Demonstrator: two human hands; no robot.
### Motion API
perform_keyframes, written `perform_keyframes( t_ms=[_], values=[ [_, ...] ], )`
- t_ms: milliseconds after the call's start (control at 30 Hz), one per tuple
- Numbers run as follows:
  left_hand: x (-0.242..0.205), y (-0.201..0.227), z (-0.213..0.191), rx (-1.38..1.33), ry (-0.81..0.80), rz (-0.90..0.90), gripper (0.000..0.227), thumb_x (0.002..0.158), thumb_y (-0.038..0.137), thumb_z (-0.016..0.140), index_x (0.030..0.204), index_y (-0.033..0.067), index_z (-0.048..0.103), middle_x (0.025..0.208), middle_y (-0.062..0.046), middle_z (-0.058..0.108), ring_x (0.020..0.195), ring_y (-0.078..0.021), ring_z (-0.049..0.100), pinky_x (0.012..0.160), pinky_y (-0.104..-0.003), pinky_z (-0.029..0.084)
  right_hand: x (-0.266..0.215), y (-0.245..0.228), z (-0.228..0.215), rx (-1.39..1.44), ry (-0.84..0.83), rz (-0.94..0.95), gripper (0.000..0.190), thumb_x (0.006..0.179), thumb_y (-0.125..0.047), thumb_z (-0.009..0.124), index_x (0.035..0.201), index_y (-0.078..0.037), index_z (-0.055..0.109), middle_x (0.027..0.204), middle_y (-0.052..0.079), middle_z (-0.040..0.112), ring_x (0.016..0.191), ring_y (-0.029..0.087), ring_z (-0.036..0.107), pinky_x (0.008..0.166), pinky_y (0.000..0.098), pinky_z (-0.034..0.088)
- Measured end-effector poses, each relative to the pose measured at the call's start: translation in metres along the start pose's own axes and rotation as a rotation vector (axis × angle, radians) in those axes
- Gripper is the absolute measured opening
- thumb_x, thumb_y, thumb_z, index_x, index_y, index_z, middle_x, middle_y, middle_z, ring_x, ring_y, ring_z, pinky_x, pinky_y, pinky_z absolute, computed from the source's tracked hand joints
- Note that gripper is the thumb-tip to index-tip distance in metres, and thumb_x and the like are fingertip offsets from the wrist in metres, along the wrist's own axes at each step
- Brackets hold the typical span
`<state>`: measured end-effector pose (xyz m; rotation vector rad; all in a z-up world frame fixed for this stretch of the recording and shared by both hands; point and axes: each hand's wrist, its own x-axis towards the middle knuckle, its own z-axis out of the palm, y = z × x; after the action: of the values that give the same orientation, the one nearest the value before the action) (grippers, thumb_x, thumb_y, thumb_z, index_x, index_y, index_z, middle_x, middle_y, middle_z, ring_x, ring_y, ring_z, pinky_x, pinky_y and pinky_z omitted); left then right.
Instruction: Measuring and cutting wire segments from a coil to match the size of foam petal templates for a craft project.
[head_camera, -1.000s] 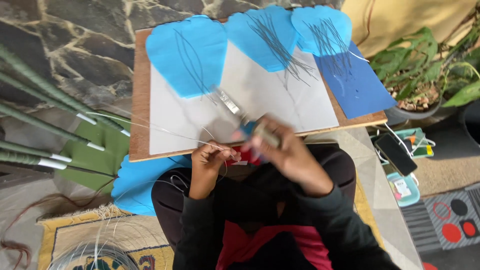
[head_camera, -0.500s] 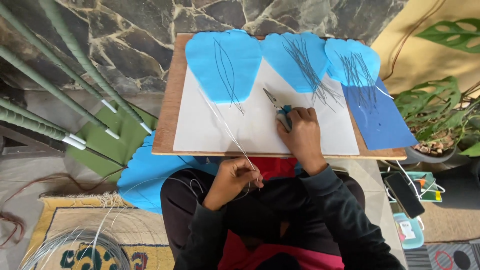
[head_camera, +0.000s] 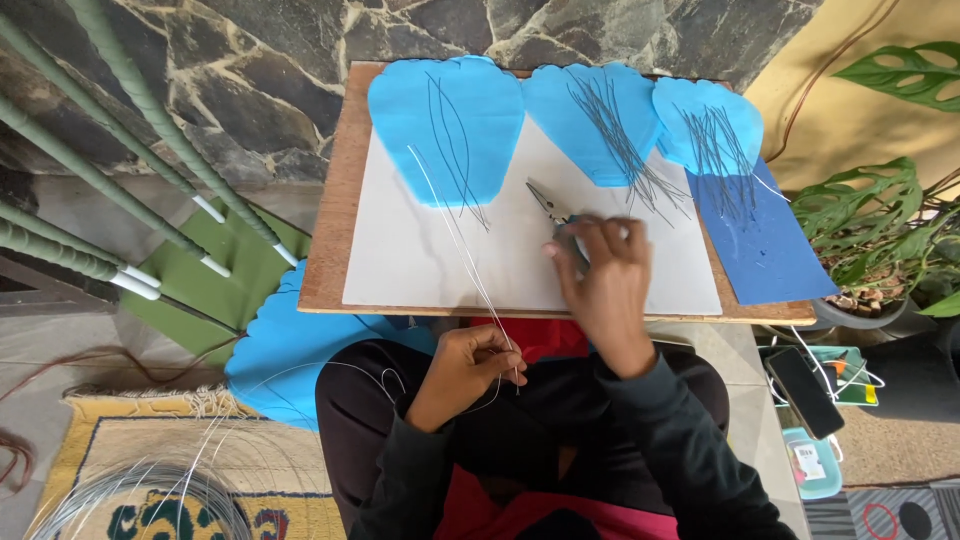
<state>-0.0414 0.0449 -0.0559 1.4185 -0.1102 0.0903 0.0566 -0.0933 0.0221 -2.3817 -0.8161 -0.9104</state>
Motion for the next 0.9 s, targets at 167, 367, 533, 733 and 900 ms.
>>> perform_keyframes(
  t_ms=[167, 367, 533, 733, 900],
  values=[
    [-0.002, 0.002, 0.005, 0.07, 0.052, 0.004, 0.006, 0.074, -0.007, 0.062, 0.069, -0.0036, 0.061, 0.068, -0.012, 0.066, 0.054, -0.0173, 0.064, 0.049, -0.028, 0.053, -0.003, -0.032, 0.003, 0.704, -0.233, 0.185, 0.014, 0.069, -0.007, 0.068, 0.083, -0.008, 0.065, 0.072, 0.008, 0.067, 0.044, 0.018, 0.057, 0.04, 0.0254, 0.044],
    [-0.015, 0.008, -0.002, 0.197, 0.11, -0.014, 0.002, 0.074, 0.001, 0.066, 0.073, 0.0003, 0.066, 0.066, -0.012, 0.067, 0.06, -0.0149, 0.062, 0.052, -0.029, 0.052, -0.001, -0.05, 0.017, 0.709, -0.357, 0.218, 0.004, 0.07, -0.004, 0.065, 0.066, -0.006, 0.065, 0.054, 0.007, 0.061, 0.039, 0.013, 0.052, 0.032, 0.0211, 0.039],
    [-0.02, 0.009, -0.016, -0.06, 0.176, -0.195, 0.007, 0.078, 0.001, 0.064, 0.079, -0.0055, 0.065, 0.067, -0.017, 0.065, 0.062, -0.018, 0.062, 0.058, -0.033, 0.057, 0.008, -0.062, 0.031, 0.828, -0.333, 0.348, 0.01, 0.076, -0.007, 0.063, 0.066, -0.005, 0.065, 0.048, 0.006, 0.058, 0.04, 0.008, 0.046, 0.032, 0.0209, 0.038],
    [-0.026, 0.0, -0.034, -0.331, 0.226, -0.259, 0.013, 0.078, 0.003, 0.064, 0.075, -0.0088, 0.06, 0.063, -0.02, 0.062, 0.056, -0.0245, 0.066, 0.056, -0.039, 0.058, 0.02, -0.077, 0.048, 0.882, -0.394, 0.505, 0.007, 0.076, -0.003, 0.061, 0.07, -0.001, 0.065, 0.051, 0.01, 0.058, 0.031, 0.009, 0.045, 0.028, 0.0189, 0.039],
    [-0.03, -0.009, -0.041, -0.426, 0.246, -0.255, 0.015, 0.078, 0.004, 0.065, 0.075, -0.0099, 0.059, 0.063, -0.021, 0.063, 0.057, -0.0263, 0.066, 0.057, -0.04, 0.057, 0.024, -0.075, 0.058, 1.001, -0.316, 0.611, 0.006, 0.076, 0.0, 0.059, 0.073, 0.004, 0.062, 0.05, 0.012, 0.055, 0.033, 0.01, 0.046, 0.026, 0.0204, 0.042]
  ],
)
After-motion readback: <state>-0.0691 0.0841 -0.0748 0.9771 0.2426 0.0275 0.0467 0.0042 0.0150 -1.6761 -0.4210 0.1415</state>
